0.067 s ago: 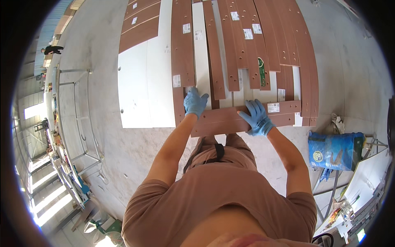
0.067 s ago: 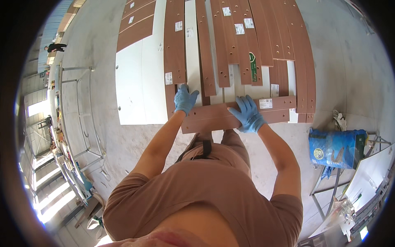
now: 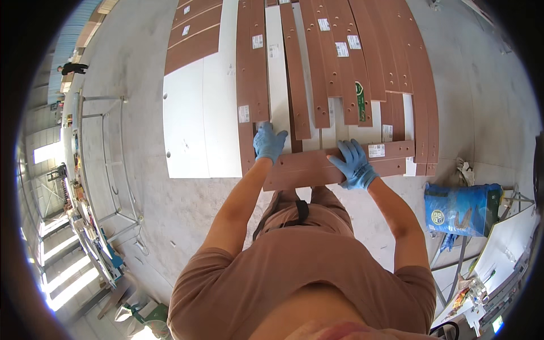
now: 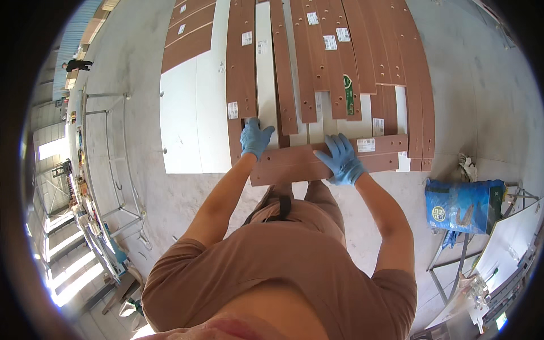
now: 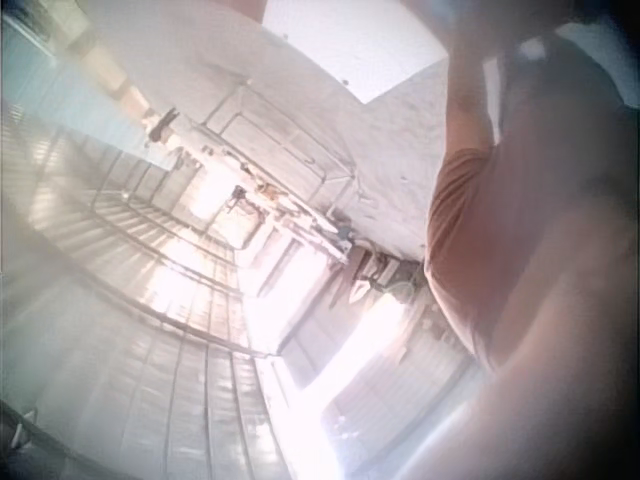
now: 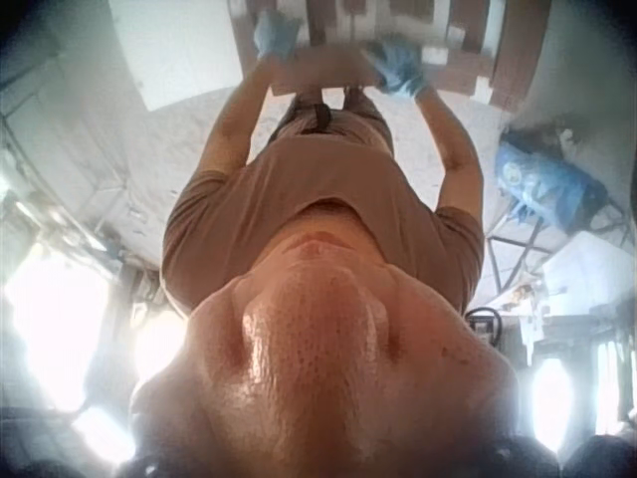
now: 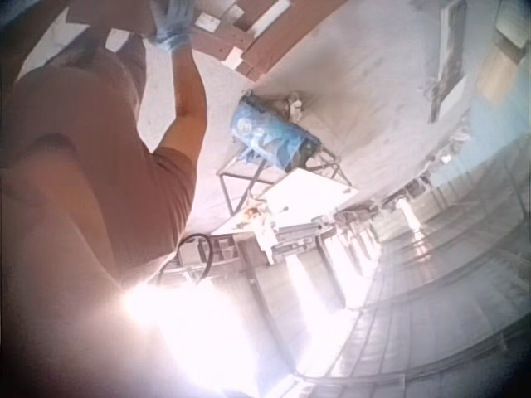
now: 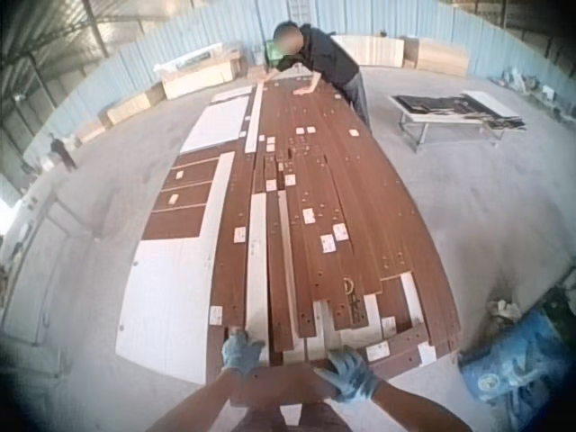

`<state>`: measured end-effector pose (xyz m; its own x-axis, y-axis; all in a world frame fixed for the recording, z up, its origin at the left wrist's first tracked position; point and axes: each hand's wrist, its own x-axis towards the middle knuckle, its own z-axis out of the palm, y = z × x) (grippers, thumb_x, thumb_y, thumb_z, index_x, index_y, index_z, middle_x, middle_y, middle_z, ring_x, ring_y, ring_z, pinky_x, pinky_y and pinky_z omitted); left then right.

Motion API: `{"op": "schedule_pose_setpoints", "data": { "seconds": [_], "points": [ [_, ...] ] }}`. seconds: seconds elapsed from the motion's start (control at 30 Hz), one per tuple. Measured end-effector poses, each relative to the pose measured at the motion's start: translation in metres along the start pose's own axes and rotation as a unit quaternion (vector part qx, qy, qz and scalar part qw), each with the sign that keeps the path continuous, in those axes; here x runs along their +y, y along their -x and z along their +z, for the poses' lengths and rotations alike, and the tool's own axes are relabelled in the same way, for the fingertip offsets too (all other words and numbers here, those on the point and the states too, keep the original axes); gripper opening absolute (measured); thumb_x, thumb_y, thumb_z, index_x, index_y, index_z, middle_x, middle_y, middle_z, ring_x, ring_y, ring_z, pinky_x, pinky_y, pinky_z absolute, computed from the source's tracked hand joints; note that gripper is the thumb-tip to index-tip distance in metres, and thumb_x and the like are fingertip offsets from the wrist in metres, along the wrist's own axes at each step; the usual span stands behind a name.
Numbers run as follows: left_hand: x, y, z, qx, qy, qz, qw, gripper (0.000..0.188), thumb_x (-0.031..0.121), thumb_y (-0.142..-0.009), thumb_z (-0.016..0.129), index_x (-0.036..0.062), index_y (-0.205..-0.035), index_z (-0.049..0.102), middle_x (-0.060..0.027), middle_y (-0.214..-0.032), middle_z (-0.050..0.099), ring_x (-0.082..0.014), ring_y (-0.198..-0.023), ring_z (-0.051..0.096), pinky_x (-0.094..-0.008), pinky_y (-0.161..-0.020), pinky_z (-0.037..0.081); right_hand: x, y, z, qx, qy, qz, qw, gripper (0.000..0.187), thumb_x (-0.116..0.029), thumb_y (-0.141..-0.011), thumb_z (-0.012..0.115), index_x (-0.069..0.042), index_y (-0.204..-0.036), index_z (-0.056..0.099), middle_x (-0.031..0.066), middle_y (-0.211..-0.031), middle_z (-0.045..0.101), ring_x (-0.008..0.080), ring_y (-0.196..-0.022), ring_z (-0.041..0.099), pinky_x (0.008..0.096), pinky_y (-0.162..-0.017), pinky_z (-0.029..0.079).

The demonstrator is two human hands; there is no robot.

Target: The person arranges brown and white wooden planks on a large white work surface. They repeatedly pick up planks, place them in rows, and adjust their positions to align with other pieces. A second person is visible nearby, also handling planks.

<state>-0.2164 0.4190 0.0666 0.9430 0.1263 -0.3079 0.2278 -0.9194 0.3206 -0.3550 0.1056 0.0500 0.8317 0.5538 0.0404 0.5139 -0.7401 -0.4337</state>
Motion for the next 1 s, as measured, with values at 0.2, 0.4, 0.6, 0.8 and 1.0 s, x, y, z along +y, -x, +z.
{"op": "schedule_pose_setpoints", "data": {
  "seconds": [0.2,0.4,0.6,0.8,1.0],
  "points": [
    [0.001,-0.004,0.001,0.038,0.007,0.010,0.999,0.060,0.042,-0.078,0.090,0.0061,-0.118,0.065,-0.0189,-0.116,0.067,-0.0411,-0.107,0.067,-0.0510,-0.091,0.054,-0.001,0.002,0.001,0.023,-0.009,-0.008,1.000,0.109,-0.042,-0.048,0.095,-0.026,-0.148,0.055,0.0290,-0.156,0.037,0.0515,-0.140,0.039,0.0693,-0.119,0.028],
    [0.007,-0.009,-0.003,0.061,-0.010,-0.004,0.998,0.059,0.043,-0.075,0.092,0.0088,-0.116,0.066,-0.0178,-0.130,0.057,-0.0400,-0.119,0.058,-0.0511,-0.097,0.050,0.002,0.005,0.004,0.010,-0.014,-0.012,1.000,0.111,-0.047,-0.048,0.094,-0.027,-0.150,0.054,0.0289,-0.155,0.036,0.0537,-0.141,0.037,0.0719,-0.120,0.025],
    [0.008,-0.012,-0.005,0.082,-0.016,0.011,0.996,0.063,0.048,-0.073,0.092,0.0106,-0.115,0.063,-0.0133,-0.137,0.049,-0.0403,-0.127,0.047,-0.0549,-0.100,0.041,0.000,0.005,0.003,0.043,-0.005,-0.018,0.999,0.113,-0.044,-0.041,0.093,-0.026,-0.146,0.057,0.0302,-0.153,0.038,0.0527,-0.137,0.042,0.0709,-0.118,0.030],
    [0.009,-0.019,-0.009,0.058,-0.010,0.007,0.998,0.070,0.051,-0.073,0.092,0.0091,-0.120,0.061,-0.0131,-0.146,0.041,-0.0385,-0.133,0.037,-0.0563,-0.105,0.034,-0.001,0.004,-0.001,0.016,-0.006,-0.007,1.000,0.111,-0.044,-0.047,0.097,-0.026,-0.148,0.054,0.0289,-0.157,0.036,0.0528,-0.140,0.040,0.0703,-0.120,0.028],
    [0.008,-0.021,-0.010,0.083,-0.016,0.022,0.996,0.075,0.051,-0.074,0.092,0.0077,-0.124,0.059,-0.0133,-0.146,0.039,-0.0386,-0.133,0.037,-0.0545,-0.105,0.033,0.001,0.004,0.005,0.025,0.012,-0.011,1.000,0.111,-0.047,-0.048,0.096,-0.026,-0.149,0.054,0.0285,-0.156,0.037,0.0524,-0.139,0.040,0.0700,-0.119,0.029]
  ]
}}
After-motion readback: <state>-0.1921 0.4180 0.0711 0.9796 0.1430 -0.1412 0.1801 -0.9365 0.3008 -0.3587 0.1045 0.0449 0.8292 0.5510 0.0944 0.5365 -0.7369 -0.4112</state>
